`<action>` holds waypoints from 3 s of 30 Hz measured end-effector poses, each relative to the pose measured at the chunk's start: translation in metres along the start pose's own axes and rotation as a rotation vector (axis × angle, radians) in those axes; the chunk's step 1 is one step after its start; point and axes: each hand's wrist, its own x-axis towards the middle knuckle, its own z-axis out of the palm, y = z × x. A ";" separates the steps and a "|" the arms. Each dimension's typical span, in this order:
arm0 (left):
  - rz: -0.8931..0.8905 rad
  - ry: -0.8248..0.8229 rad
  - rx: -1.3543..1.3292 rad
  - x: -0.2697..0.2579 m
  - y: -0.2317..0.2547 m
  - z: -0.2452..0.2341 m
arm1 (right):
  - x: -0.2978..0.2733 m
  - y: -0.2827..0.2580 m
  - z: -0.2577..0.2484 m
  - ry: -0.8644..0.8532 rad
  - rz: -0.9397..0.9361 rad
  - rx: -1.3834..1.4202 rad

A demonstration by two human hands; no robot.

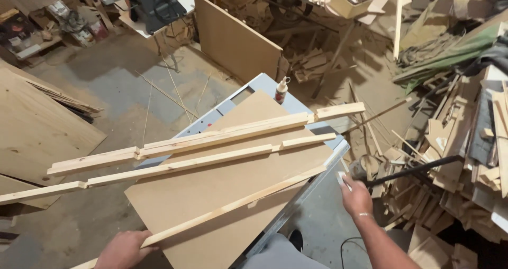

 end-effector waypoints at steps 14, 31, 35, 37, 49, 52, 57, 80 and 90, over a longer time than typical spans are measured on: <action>0.274 -0.037 -0.283 -0.019 0.101 -0.084 | -0.045 0.209 0.067 -0.179 0.484 -0.110; 0.522 0.725 0.095 0.120 0.163 -0.169 | -0.045 0.279 0.064 -0.294 0.485 0.033; 0.671 0.963 0.234 0.177 0.170 -0.152 | -0.053 0.289 0.057 -0.365 0.510 0.054; 0.746 1.018 0.228 0.190 0.174 -0.150 | -0.055 0.298 0.056 -0.388 0.528 0.064; 0.593 0.720 0.347 0.219 0.180 -0.152 | -0.076 0.387 0.092 -0.138 0.448 -0.153; 0.534 0.640 0.309 0.214 0.184 -0.149 | -0.078 0.395 0.097 -0.189 0.450 -0.190; 0.631 1.039 0.250 0.243 0.181 -0.119 | -0.085 0.354 0.083 -0.131 0.518 -0.159; 0.710 0.691 0.095 0.109 0.213 -0.037 | -0.065 0.121 0.017 0.082 0.194 0.289; 0.567 0.557 0.027 0.058 0.205 -0.021 | -0.065 -0.067 -0.077 0.062 -0.055 0.241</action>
